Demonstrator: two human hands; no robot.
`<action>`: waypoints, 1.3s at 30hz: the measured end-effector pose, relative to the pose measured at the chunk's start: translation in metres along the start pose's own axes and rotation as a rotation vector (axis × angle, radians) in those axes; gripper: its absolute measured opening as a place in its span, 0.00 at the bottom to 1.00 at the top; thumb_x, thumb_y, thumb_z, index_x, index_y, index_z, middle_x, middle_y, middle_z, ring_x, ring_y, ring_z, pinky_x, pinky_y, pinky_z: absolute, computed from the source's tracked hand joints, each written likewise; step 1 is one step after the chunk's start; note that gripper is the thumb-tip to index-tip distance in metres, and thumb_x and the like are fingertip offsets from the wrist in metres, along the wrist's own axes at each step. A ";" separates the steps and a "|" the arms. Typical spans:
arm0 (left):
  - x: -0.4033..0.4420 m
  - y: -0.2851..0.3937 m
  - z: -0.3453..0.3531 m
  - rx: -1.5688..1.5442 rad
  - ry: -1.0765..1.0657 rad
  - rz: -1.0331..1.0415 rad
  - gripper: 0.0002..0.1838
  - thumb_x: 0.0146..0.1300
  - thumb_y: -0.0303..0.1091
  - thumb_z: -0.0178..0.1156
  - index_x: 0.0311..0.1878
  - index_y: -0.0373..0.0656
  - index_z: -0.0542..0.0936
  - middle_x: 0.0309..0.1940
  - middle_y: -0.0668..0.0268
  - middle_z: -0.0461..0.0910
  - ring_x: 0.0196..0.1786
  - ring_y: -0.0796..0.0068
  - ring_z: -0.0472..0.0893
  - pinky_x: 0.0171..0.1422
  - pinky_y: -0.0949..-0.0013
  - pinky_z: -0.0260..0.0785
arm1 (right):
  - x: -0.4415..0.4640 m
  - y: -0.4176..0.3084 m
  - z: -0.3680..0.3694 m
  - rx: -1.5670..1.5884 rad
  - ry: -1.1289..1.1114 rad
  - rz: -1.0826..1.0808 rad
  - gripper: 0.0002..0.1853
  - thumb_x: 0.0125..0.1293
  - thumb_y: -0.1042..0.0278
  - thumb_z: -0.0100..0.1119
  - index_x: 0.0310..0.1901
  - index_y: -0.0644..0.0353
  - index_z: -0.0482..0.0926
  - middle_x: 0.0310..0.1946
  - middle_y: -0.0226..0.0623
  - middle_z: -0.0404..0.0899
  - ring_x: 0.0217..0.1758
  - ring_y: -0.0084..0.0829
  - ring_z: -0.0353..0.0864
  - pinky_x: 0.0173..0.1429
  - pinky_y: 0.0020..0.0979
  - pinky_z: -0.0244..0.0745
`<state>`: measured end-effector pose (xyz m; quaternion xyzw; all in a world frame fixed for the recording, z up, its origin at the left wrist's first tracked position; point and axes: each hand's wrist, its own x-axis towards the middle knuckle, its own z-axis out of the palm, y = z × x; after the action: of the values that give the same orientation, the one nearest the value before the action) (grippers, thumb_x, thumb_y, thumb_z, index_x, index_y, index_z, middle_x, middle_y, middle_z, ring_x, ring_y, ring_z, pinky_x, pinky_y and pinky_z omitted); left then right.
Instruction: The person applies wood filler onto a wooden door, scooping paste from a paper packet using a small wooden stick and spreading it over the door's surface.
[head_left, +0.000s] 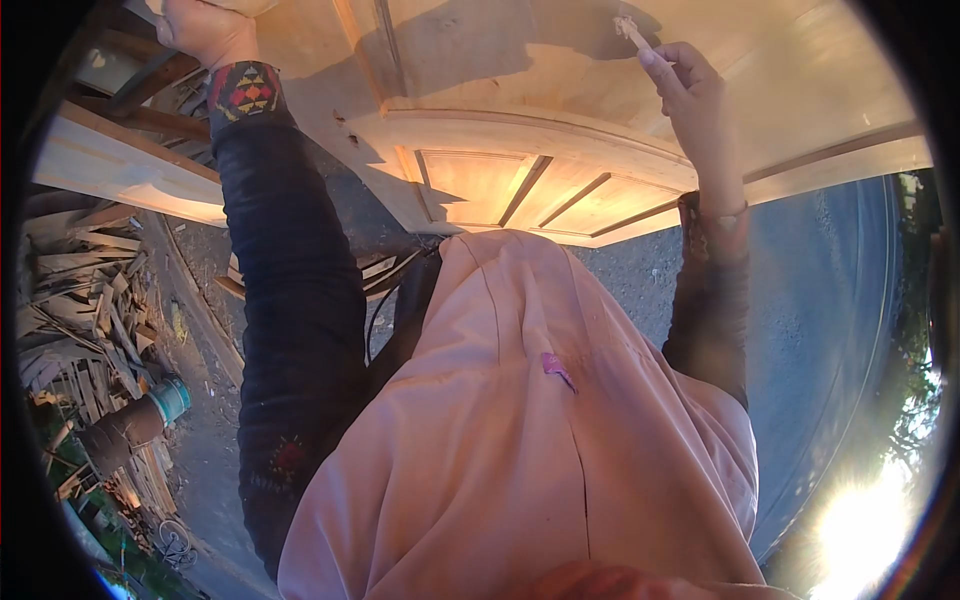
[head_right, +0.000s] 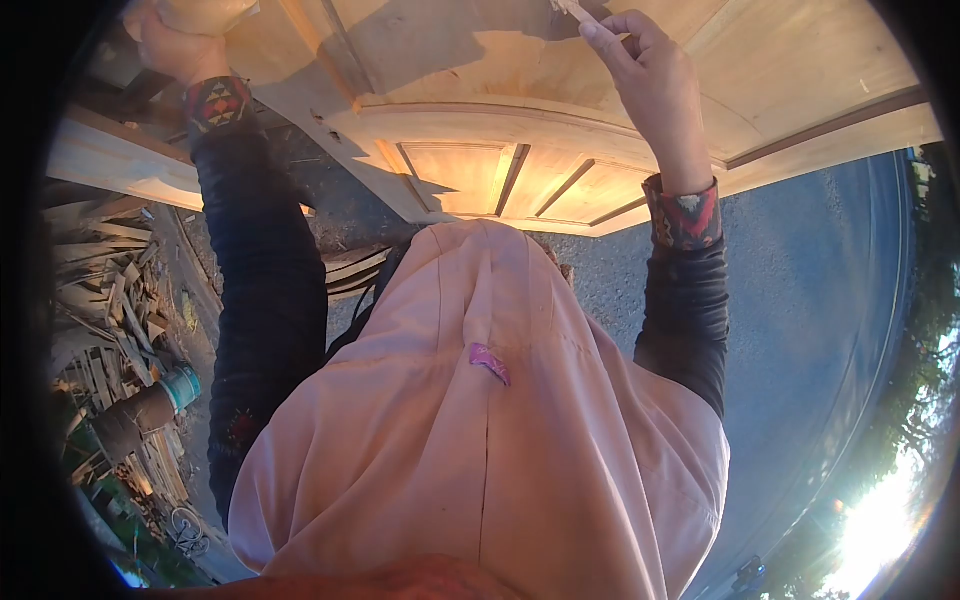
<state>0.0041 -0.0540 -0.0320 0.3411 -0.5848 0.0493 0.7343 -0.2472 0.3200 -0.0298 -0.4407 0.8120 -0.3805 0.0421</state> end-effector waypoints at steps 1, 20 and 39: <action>0.001 -0.007 0.000 -0.005 0.010 0.076 0.17 0.62 0.28 0.54 0.54 0.33 0.75 0.48 0.47 0.78 0.52 0.52 0.78 0.58 0.61 0.68 | -0.007 0.000 0.008 0.125 -0.016 0.024 0.15 0.67 0.55 0.57 0.37 0.60 0.80 0.14 0.25 0.67 0.18 0.15 0.65 0.23 0.21 0.61; 0.011 0.018 -0.006 -0.705 -0.019 -0.569 0.10 0.59 0.32 0.51 0.35 0.34 0.77 0.33 0.60 0.77 0.32 0.68 0.80 0.32 0.64 0.76 | -0.030 0.028 0.102 0.415 0.538 -0.220 0.14 0.65 0.75 0.58 0.53 0.59 0.80 0.36 0.27 0.76 0.35 0.17 0.70 0.39 0.20 0.69; 0.013 0.038 -0.010 -0.781 0.019 -0.672 0.12 0.56 0.35 0.53 0.35 0.33 0.73 0.35 0.60 0.73 0.34 0.67 0.79 0.33 0.61 0.78 | -0.076 -0.002 0.103 -0.344 0.196 -0.019 0.32 0.61 0.77 0.53 0.68 0.54 0.60 0.36 0.40 0.72 0.31 0.38 0.78 0.31 0.35 0.77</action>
<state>-0.0012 -0.0235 -0.0047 0.2101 -0.4111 -0.4083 0.7875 -0.1580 0.3167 -0.1217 -0.4100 0.8609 -0.2777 -0.1168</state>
